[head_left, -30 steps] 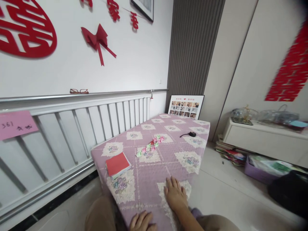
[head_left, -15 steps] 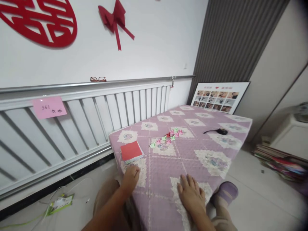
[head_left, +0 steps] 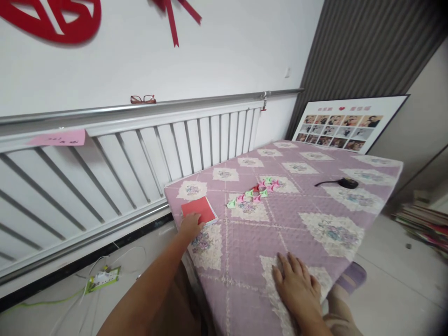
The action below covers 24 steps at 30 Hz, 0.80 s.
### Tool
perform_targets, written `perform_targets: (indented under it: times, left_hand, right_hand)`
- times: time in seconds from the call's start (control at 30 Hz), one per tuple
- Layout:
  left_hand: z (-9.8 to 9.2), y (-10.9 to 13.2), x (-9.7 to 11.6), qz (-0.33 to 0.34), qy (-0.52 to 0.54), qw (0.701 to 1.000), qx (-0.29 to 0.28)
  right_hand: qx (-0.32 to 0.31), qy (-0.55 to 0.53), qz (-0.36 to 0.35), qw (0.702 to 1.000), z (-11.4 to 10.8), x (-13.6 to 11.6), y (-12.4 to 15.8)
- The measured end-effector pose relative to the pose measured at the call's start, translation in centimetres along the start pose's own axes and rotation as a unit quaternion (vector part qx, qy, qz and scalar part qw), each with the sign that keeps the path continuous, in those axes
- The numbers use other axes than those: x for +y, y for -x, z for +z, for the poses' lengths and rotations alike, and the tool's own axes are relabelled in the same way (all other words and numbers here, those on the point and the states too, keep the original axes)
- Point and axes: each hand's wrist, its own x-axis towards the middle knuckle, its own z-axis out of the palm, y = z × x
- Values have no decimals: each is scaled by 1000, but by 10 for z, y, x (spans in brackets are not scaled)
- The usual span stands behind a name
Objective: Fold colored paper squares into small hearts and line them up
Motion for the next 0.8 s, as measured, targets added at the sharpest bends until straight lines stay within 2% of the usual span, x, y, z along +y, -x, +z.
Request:
perform_targets:
  times: [0.37,0.63,0.8]
  left_hand:
    - [-10,-2,-5,26,23,999,-27]
    - [-13,-7,-1,-25,-23,999,-20]
    - [-32,-2,7,-17,-54,998,2]
  right_hand:
    - [23,9,0,1000,7,1,0]
    - [10,-1,3,1000,0,-1,0]
    - [2,2,2,1000,-1,0,0]
